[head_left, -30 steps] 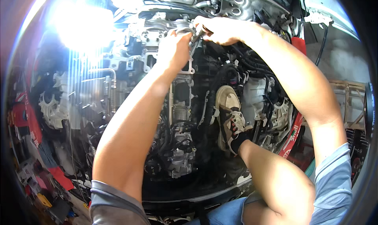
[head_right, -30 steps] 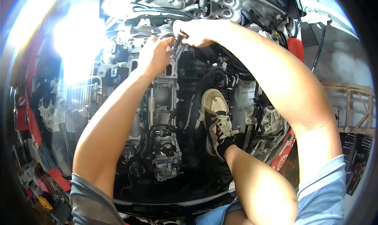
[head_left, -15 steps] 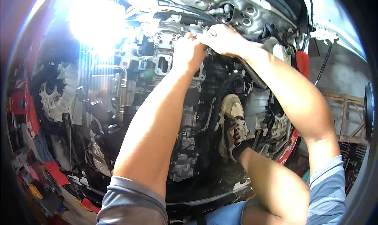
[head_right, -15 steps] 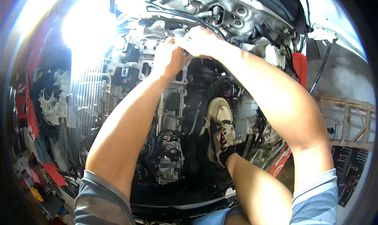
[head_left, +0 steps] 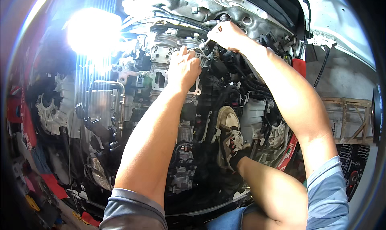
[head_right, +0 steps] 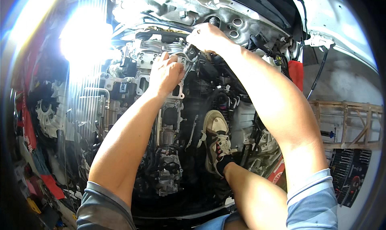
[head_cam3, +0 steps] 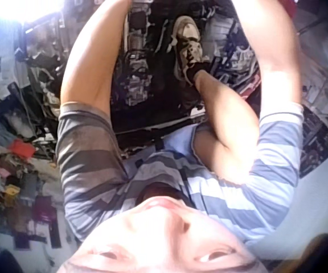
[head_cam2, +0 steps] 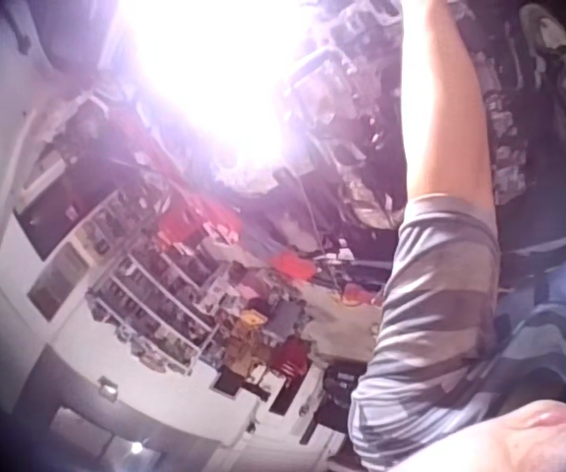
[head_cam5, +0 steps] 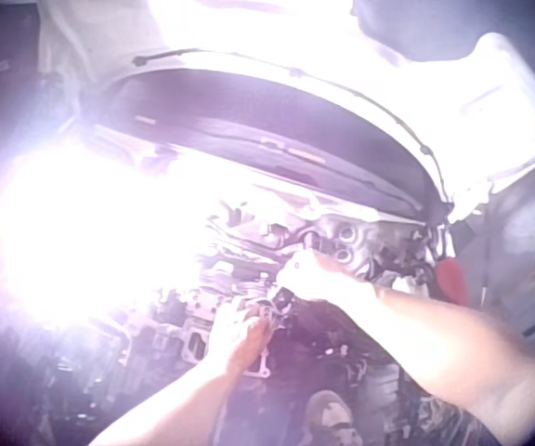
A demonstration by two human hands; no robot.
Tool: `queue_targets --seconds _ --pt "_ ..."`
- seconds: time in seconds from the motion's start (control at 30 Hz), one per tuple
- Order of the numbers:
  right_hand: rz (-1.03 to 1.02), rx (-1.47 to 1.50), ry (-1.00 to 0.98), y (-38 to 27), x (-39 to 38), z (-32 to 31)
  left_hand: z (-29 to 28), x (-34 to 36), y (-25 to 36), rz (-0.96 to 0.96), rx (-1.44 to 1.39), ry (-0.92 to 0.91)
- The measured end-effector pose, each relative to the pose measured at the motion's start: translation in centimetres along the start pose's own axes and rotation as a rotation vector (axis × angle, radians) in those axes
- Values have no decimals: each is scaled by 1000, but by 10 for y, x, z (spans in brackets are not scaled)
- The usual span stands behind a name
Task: The person unbolts and removes components from a car engine using a ratchet wrench, adjusts a work light above the bay, and inserts bolts into the engine assembly by hand.
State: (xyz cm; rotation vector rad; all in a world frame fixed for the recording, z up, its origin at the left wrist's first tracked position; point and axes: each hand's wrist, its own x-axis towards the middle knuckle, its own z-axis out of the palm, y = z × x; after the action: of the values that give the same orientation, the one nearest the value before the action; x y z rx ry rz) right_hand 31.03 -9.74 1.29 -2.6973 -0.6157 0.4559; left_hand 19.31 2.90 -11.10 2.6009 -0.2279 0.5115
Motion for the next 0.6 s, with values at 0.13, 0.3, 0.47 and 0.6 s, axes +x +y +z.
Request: queue_targets --seconds 0.13,0.3,0.47,0.6 --pt "67 -51 -62 11 6 9 6 3 0 121 0 28" --pt "-21 -69 -96 6 -2 11 8 9 5 110 48 -53" --pt "367 180 -138 -14 4 40 20 8 8 137 264 -168" --pt "365 -139 -245 -20 20 32 17 8 13 116 248 -228"
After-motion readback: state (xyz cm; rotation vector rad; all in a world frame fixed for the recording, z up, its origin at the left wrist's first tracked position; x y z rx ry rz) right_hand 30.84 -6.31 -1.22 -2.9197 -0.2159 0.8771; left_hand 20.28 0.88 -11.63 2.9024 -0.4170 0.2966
